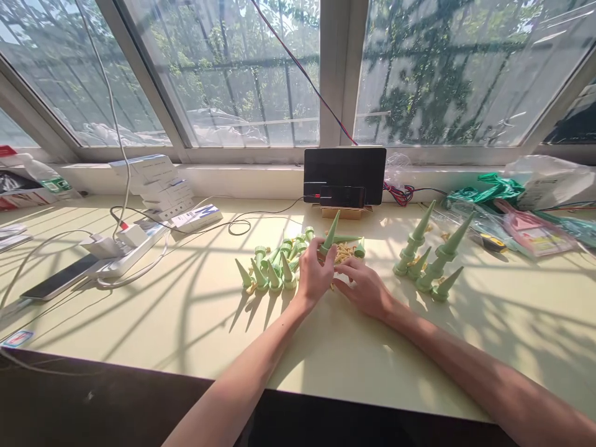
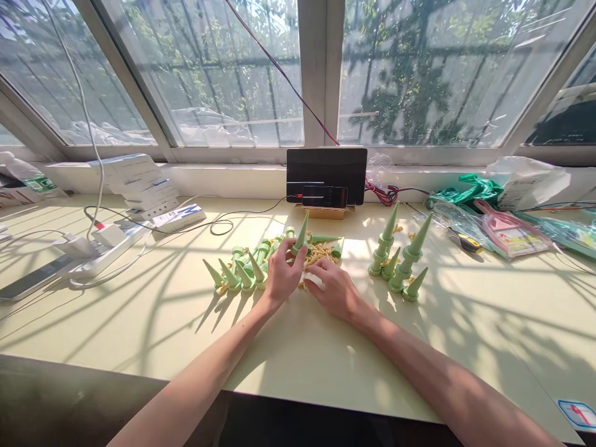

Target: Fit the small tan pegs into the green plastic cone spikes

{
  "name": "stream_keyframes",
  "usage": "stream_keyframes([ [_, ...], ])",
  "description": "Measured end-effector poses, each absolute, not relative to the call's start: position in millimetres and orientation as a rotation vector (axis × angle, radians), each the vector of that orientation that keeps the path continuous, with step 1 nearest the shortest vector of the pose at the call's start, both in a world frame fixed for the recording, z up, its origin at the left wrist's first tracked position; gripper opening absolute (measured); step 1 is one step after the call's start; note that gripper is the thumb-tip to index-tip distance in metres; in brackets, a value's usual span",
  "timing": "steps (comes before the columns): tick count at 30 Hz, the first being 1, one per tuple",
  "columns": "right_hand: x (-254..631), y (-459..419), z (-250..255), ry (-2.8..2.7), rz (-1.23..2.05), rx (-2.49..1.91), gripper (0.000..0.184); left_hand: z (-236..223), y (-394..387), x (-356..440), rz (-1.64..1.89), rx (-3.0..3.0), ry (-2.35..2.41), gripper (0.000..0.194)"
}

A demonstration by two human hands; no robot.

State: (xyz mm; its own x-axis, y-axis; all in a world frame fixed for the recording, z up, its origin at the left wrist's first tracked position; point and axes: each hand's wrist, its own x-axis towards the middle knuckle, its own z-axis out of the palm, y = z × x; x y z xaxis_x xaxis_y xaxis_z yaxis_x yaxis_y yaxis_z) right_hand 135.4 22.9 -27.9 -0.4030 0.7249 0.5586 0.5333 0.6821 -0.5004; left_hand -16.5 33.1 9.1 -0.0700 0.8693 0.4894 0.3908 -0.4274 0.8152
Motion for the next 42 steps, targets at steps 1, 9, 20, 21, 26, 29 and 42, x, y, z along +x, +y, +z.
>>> stream_keyframes([
  [1,134.8,22.9,-28.9,-2.136,0.323,-0.942,0.016,9.0,32.7,-16.2,1.505,1.788,1.349,0.018],
  [9,134.2,26.1,-32.9,-2.219,0.429,-0.906,0.010,7.1,30.2,-13.4,1.477,1.812,1.317,0.016],
  [20,136.5,30.1,-34.8,-2.148,0.451,-0.952,0.012,7.7,30.1,-13.3,1.412,1.787,1.338,0.018],
  [21,136.9,30.0,-34.4,-2.146,0.455,-0.953,0.012,7.8,29.8,-13.3,1.405,1.783,1.340,0.018],
  [26,138.1,30.5,-33.2,-2.135,0.478,-0.943,0.010,7.4,29.5,-13.4,1.361,1.733,1.319,0.017],
  [29,138.4,31.7,-34.0,-2.131,0.497,-0.949,0.008,7.2,29.3,-13.3,1.358,1.713,1.285,0.019],
  [42,138.5,31.8,-32.4,-2.104,0.524,-0.946,0.008,1.4,32.7,-12.7,1.395,1.557,1.187,0.024],
])
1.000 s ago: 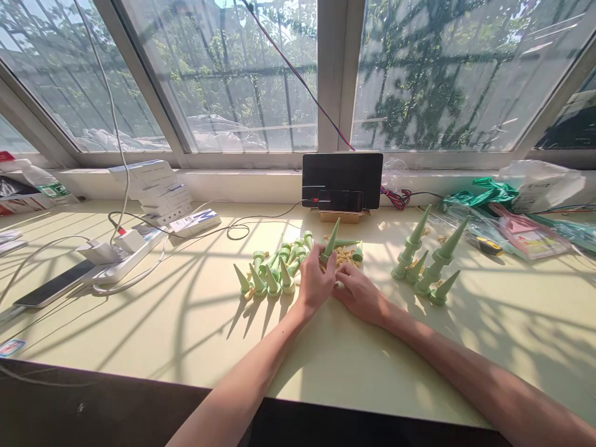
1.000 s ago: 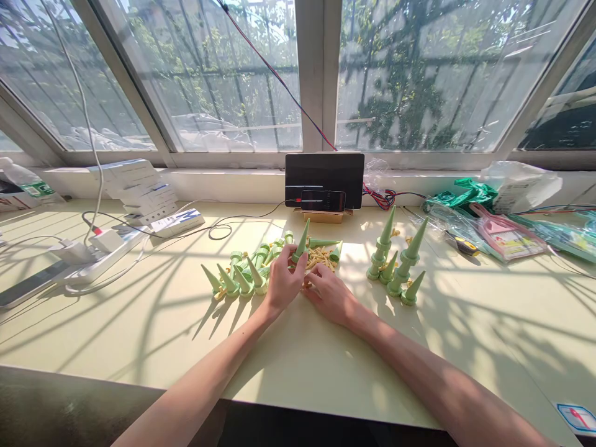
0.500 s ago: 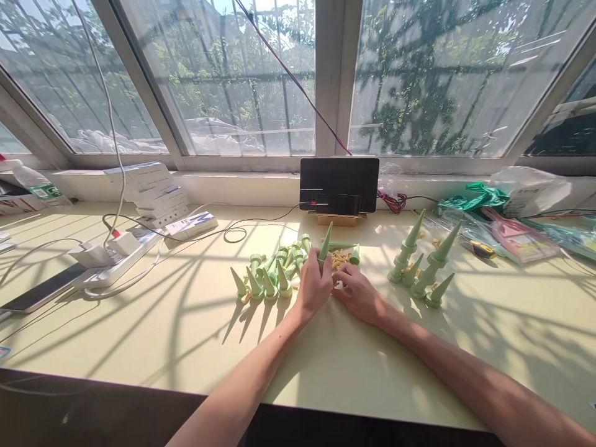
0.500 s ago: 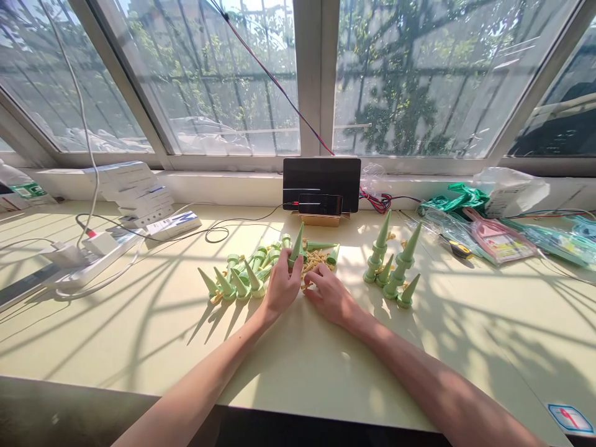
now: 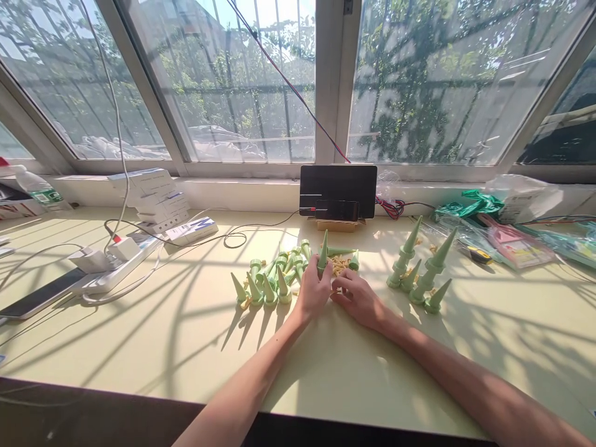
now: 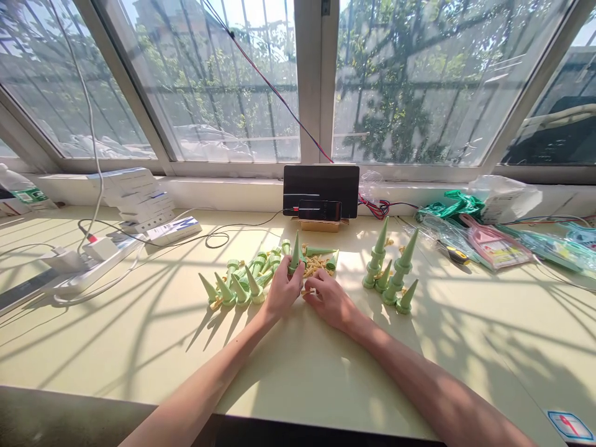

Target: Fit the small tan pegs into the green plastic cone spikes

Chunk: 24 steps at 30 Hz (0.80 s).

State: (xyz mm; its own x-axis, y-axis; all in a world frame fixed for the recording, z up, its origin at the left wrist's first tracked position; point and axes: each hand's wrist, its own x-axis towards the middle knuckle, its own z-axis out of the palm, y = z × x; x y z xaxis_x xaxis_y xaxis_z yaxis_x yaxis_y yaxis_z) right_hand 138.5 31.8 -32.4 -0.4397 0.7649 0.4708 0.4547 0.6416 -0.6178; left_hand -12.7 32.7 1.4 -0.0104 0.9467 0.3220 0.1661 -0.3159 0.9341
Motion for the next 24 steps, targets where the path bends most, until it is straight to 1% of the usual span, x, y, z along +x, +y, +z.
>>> stream_keyframes([
  [7,138.0,32.3,-31.8,-2.086,0.470,-0.967,0.013,-2.6,35.6,-12.8,1.434,1.555,1.212,0.024],
  [12,138.4,30.5,-26.7,-2.045,0.438,-0.989,0.015,-3.6,37.2,-13.2,1.353,1.477,1.162,0.029],
  [16,138.3,29.2,-23.3,-1.942,0.460,-1.028,0.013,-1.9,38.7,-12.0,1.248,1.331,1.076,0.035],
  [24,136.5,27.2,-20.3,-1.720,0.448,-1.036,0.016,5.9,34.1,-9.6,1.207,1.252,0.937,0.027],
])
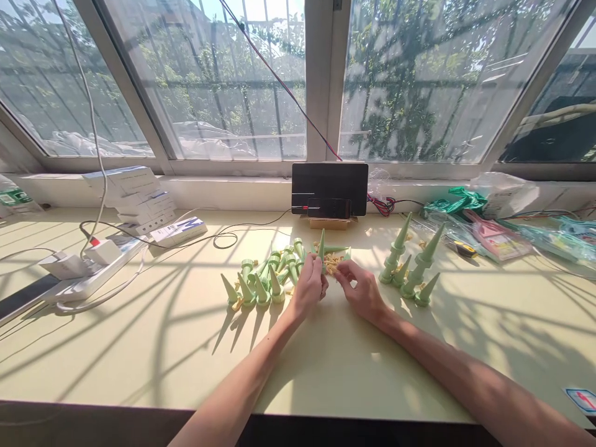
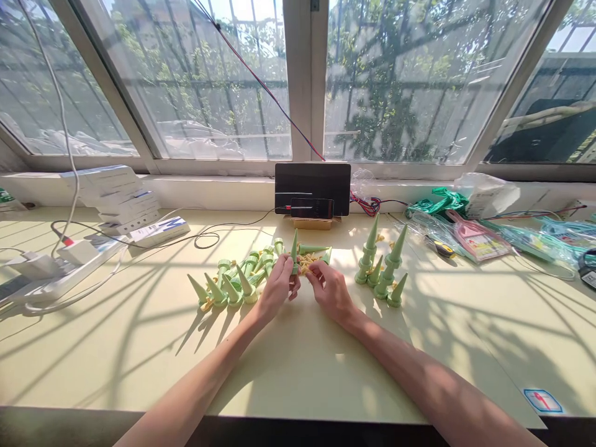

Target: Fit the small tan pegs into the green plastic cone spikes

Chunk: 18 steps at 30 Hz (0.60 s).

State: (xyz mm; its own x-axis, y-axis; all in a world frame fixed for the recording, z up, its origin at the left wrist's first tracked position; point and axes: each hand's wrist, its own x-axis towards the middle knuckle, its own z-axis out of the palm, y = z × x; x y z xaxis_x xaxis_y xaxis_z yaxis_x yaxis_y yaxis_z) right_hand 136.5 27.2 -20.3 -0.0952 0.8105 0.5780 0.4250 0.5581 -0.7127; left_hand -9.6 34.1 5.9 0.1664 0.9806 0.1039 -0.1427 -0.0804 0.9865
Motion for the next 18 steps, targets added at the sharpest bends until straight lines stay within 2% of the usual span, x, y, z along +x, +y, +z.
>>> stream_keyframes([
  [11,139.6,27.9,-18.3,-1.704,0.416,-1.066,0.027,9.2,31.2,-8.4,1.152,1.238,0.904,0.034],
  [18,138.6,25.4,-13.8,-1.713,0.492,-1.039,0.022,8.9,28.6,-6.1,1.080,1.302,0.893,0.033],
])
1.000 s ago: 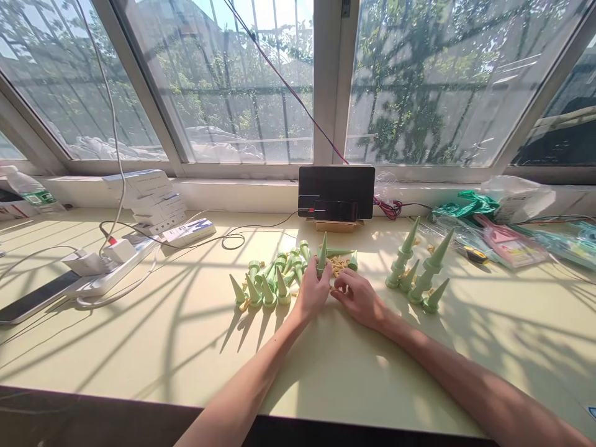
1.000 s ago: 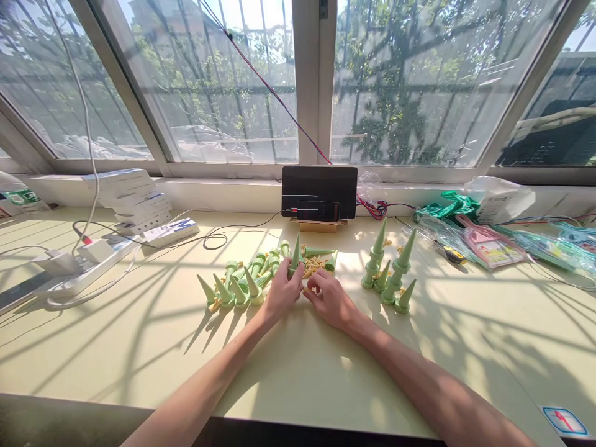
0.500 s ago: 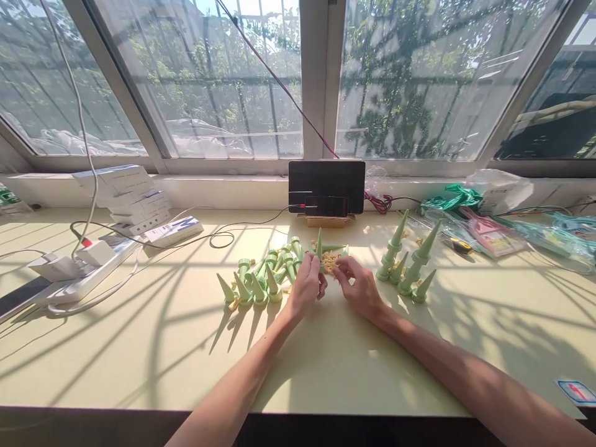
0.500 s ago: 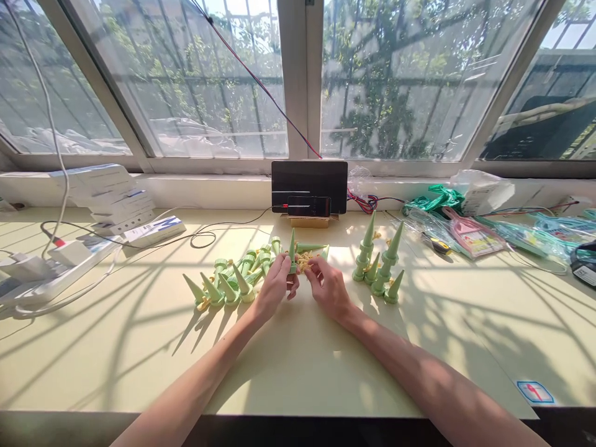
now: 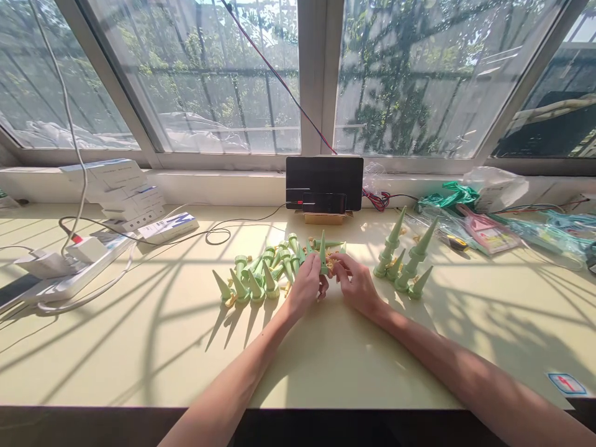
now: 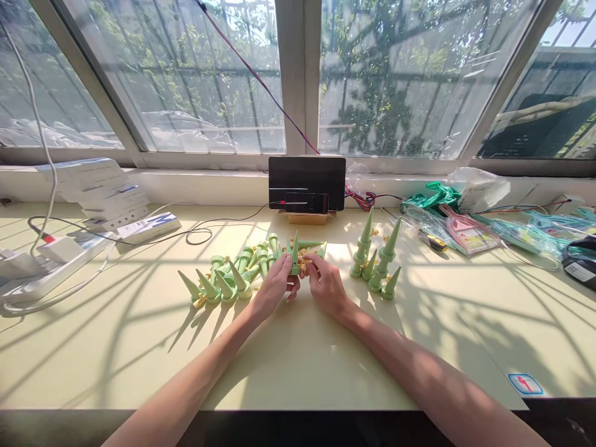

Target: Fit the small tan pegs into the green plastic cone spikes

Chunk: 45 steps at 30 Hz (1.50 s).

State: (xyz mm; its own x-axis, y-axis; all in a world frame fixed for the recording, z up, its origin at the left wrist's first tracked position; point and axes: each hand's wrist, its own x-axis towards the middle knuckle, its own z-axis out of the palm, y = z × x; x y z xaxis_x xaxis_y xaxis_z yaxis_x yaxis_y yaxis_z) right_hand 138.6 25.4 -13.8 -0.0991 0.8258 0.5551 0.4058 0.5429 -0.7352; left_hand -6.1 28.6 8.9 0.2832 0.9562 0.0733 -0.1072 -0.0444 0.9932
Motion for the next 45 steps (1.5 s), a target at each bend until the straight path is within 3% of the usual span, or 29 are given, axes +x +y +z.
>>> stream_keyframes([
  [7,136.8,23.1,-11.9,-1.706,0.564,-1.048,0.012,10.1,28.7,-6.5,1.064,1.280,0.899,0.030],
  [19,137.3,25.5,-11.9,-1.487,0.378,-1.062,0.016,5.6,33.8,-6.7,1.174,1.214,0.866,0.030],
  [45,134.5,24.7,-15.3,-1.478,0.480,-0.869,0.010,7.7,33.7,-9.2,1.183,1.277,0.988,0.025],
])
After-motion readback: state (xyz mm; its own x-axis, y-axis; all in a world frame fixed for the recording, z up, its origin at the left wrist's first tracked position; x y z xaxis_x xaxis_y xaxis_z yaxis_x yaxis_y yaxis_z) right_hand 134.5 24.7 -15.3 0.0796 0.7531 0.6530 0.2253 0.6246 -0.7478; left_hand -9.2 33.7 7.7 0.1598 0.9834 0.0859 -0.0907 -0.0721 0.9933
